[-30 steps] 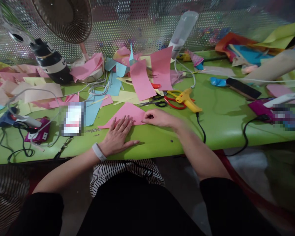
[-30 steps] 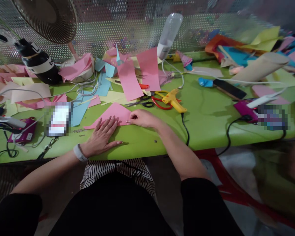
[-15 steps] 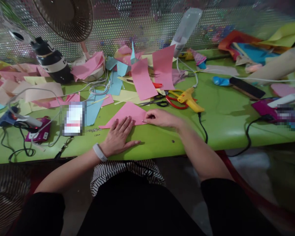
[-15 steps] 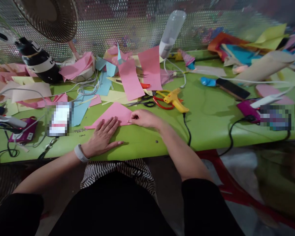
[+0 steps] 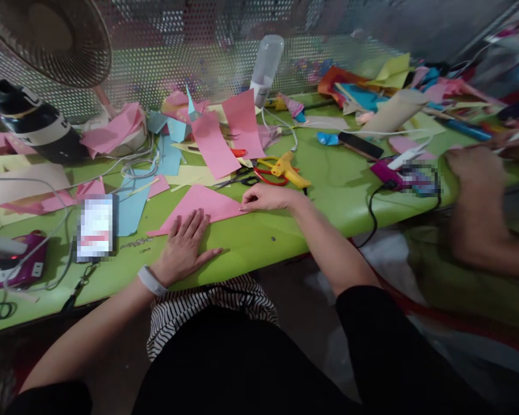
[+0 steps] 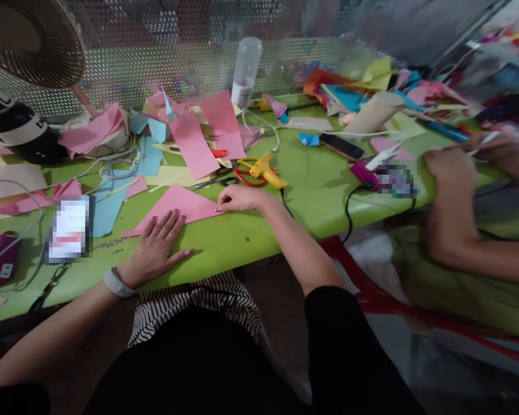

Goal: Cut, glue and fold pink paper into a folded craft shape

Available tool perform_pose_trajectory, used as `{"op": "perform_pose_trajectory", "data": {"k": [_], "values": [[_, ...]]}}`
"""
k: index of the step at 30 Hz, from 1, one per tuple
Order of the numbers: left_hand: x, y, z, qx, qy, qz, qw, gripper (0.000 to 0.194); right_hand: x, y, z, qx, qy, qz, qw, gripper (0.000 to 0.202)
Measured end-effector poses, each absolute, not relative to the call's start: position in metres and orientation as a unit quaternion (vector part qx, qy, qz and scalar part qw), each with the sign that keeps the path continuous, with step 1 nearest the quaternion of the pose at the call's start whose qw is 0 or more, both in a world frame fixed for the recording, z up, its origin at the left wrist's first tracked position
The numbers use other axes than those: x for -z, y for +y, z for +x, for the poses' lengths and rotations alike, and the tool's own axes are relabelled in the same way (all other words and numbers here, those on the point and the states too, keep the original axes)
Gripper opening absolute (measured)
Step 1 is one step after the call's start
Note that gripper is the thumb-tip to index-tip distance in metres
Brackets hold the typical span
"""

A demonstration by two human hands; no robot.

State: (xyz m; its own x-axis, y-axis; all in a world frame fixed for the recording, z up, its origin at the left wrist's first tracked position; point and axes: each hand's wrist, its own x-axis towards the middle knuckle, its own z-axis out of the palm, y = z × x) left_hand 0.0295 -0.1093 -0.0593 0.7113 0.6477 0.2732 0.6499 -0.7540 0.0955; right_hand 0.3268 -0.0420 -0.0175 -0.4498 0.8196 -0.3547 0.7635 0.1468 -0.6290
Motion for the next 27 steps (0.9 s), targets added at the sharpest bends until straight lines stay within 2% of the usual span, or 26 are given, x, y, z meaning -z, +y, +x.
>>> {"op": "perform_pose_trajectory", "data": {"k": [5, 9, 11, 13, 15, 20, 23, 27], "values": [[0.058, -0.108, 0.029, 0.142, -0.347, -0.927, 0.008, 0.086, 0.019, -0.043, 0.337, -0.397, -0.741, -0.539, 0.053, 0.018], [0.058, -0.108, 0.029, 0.135, -0.346, -0.928, 0.012, 0.085, 0.013, -0.049, 0.349, -0.349, -0.741, -0.573, 0.039, 0.018], [0.058, -0.108, 0.029, 0.138, -0.347, -0.928, 0.015, 0.085, 0.007, -0.058, 0.348, -0.283, -0.738, -0.610, 0.061, 0.020], [0.059, -0.108, 0.029, 0.140, -0.348, -0.927, 0.018, 0.085, 0.003, -0.070, 0.334, -0.184, -0.732, -0.644, 0.125, 0.023], [0.061, -0.108, 0.029, 0.141, -0.348, -0.927, 0.017, 0.086, 0.003, -0.086, 0.309, -0.093, -0.749, -0.631, 0.176, 0.036], [0.063, -0.108, 0.028, 0.143, -0.347, -0.927, 0.014, 0.085, 0.032, -0.115, 0.243, -0.036, -0.865, -0.489, 0.106, 0.073], [0.064, -0.108, 0.028, 0.143, -0.345, -0.927, 0.016, 0.085, 0.049, -0.119, 0.233, -0.016, -0.874, -0.479, 0.081, 0.080], [0.064, -0.108, 0.028, 0.143, -0.344, -0.928, 0.022, 0.086, 0.051, -0.119, 0.237, -0.006, -0.879, -0.471, 0.071, 0.078]]}}
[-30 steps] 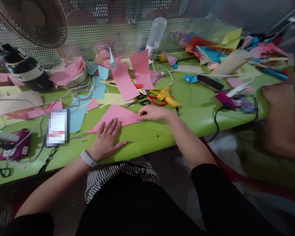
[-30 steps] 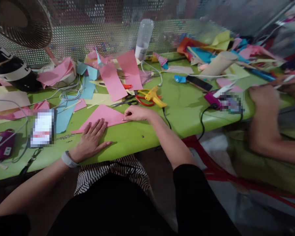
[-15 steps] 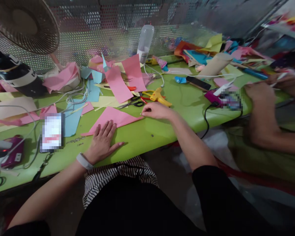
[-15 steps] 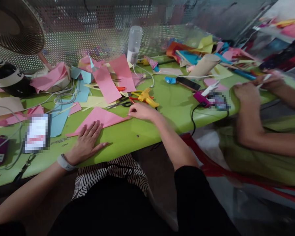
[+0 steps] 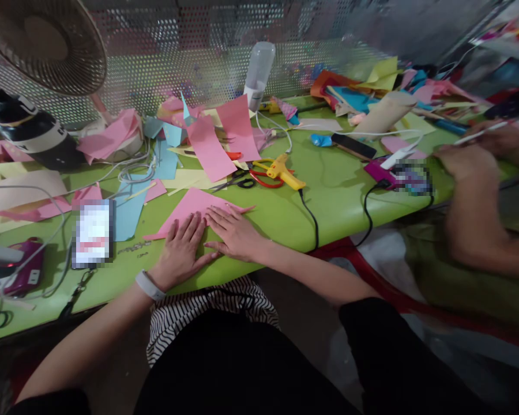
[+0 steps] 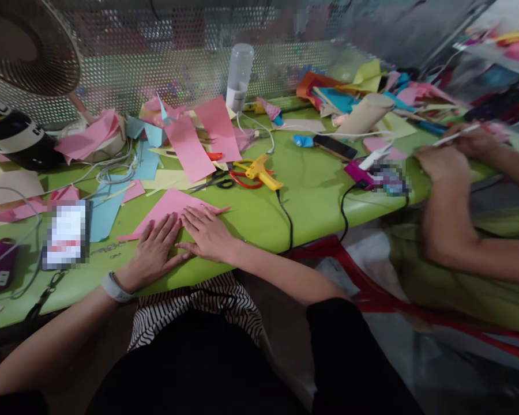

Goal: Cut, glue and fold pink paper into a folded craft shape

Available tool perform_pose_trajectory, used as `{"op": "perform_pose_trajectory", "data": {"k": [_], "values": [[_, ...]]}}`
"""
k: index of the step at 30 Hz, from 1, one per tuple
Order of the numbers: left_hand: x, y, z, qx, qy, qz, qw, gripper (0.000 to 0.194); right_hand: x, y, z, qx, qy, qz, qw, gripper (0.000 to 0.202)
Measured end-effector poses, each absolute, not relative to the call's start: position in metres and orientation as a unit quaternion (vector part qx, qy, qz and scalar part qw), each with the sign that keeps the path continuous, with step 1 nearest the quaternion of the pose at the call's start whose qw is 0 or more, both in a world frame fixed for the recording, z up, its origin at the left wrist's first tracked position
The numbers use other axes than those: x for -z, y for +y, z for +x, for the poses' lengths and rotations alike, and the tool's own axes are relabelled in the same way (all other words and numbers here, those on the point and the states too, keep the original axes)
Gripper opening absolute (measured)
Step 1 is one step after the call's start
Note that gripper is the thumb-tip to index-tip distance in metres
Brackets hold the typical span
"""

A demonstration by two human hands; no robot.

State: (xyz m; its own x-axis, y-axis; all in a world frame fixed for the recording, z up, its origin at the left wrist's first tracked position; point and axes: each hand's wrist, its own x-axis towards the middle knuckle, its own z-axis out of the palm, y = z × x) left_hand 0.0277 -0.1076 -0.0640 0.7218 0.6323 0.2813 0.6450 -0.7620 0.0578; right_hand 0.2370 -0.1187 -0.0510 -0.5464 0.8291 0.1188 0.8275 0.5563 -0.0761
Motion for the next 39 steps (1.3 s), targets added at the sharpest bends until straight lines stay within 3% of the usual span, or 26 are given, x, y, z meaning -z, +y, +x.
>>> {"op": "perform_pose_trajectory", "data": {"k": [14, 31, 36, 39], "values": [[0.060, -0.110, 0.029, 0.140, -0.350, -0.926, 0.006, 0.086, 0.050, -0.119, 0.244, -0.030, -0.888, -0.457, 0.047, 0.079], [0.059, -0.110, 0.031, 0.142, -0.358, -0.923, -0.005, 0.085, 0.061, -0.139, 0.312, -0.035, -0.786, -0.616, 0.046, 0.076], [0.060, -0.110, 0.031, 0.141, -0.357, -0.923, -0.002, 0.085, 0.049, -0.135, 0.307, 0.009, -0.758, -0.645, 0.096, 0.072], [0.060, -0.111, 0.030, 0.140, -0.359, -0.923, -0.003, 0.086, 0.043, -0.128, 0.285, 0.005, -0.809, -0.575, 0.120, 0.070]]}}
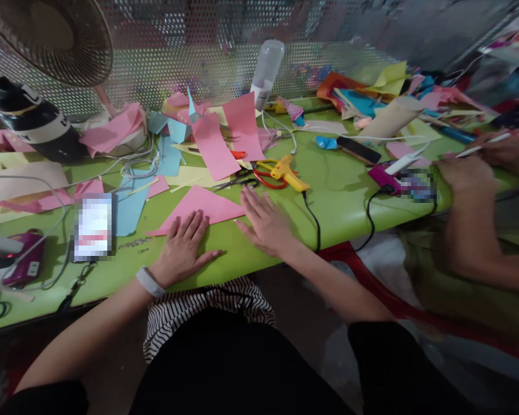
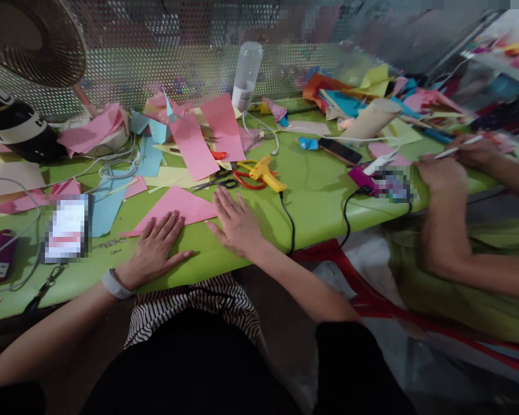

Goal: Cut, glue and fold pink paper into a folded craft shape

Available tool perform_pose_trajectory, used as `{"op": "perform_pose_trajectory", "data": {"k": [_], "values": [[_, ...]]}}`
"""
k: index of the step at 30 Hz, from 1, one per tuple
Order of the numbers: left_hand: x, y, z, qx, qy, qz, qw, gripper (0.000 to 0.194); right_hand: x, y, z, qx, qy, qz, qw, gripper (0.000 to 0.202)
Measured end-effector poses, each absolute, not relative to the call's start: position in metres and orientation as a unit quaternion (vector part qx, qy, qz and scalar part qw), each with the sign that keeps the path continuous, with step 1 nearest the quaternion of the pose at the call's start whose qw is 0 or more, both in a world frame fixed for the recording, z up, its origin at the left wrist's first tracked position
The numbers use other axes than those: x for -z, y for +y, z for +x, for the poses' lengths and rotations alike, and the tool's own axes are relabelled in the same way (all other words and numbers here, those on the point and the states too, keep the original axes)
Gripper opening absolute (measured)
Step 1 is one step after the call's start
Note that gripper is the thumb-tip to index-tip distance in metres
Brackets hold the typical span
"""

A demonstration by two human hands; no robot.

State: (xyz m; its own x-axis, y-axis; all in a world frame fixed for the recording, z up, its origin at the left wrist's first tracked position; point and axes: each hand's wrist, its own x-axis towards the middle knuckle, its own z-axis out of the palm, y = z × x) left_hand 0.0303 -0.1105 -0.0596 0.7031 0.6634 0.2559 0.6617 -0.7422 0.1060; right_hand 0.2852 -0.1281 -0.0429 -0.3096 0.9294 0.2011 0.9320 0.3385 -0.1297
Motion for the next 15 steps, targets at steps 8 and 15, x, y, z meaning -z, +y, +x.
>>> {"op": "perform_pose_trajectory", "data": {"k": [8, 15], "values": [[0.057, -0.115, 0.034, -0.112, 0.373, 0.920, 0.031, 0.082, 0.060, -0.119, 0.250, -0.080, -0.901, -0.420, 0.074, 0.078], [0.051, -0.121, 0.013, -0.100, 0.407, 0.907, 0.044, 0.090, 0.058, -0.122, 0.254, -0.090, -0.900, -0.421, 0.069, 0.079]]}}
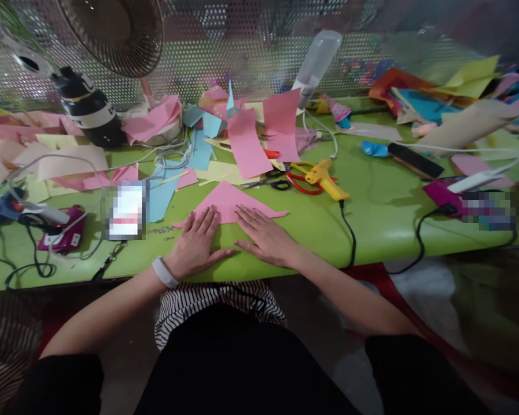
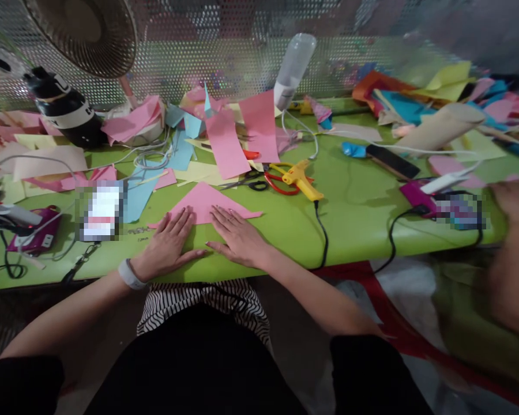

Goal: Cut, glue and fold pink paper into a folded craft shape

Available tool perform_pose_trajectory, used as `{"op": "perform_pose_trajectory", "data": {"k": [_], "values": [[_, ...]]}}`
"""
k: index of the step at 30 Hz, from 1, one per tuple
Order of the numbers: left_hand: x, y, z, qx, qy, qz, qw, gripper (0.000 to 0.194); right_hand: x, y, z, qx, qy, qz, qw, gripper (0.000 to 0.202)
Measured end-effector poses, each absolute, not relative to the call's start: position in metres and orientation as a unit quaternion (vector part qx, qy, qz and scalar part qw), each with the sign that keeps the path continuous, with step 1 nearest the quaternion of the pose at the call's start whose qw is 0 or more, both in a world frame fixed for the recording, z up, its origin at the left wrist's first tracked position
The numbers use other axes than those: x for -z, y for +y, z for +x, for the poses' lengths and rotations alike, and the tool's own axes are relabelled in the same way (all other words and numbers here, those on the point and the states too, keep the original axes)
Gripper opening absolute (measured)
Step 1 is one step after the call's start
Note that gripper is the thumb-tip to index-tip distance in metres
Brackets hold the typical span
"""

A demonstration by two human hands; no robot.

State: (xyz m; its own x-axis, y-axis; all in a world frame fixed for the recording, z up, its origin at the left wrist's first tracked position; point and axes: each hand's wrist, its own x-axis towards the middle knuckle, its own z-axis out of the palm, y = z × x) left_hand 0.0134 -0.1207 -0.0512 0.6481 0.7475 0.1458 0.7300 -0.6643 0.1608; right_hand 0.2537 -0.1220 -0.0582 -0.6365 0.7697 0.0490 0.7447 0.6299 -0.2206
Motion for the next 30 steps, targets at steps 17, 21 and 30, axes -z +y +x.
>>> {"op": "perform_pose_trajectory", "data": {"k": [17, 21, 30], "values": [[0.046, -0.136, -0.029, -0.080, 0.497, 0.864, 0.003, 0.094, 0.062, -0.135, 0.307, -0.093, -0.831, -0.546, 0.050, 0.084], [0.045, -0.134, -0.032, -0.078, 0.494, 0.866, 0.016, 0.093, 0.057, -0.138, 0.317, -0.080, -0.825, -0.557, 0.051, 0.081], [0.046, -0.125, -0.038, -0.068, 0.468, 0.880, 0.039, 0.094, 0.017, -0.101, 0.257, -0.090, -0.803, -0.568, 0.156, 0.041]]}}
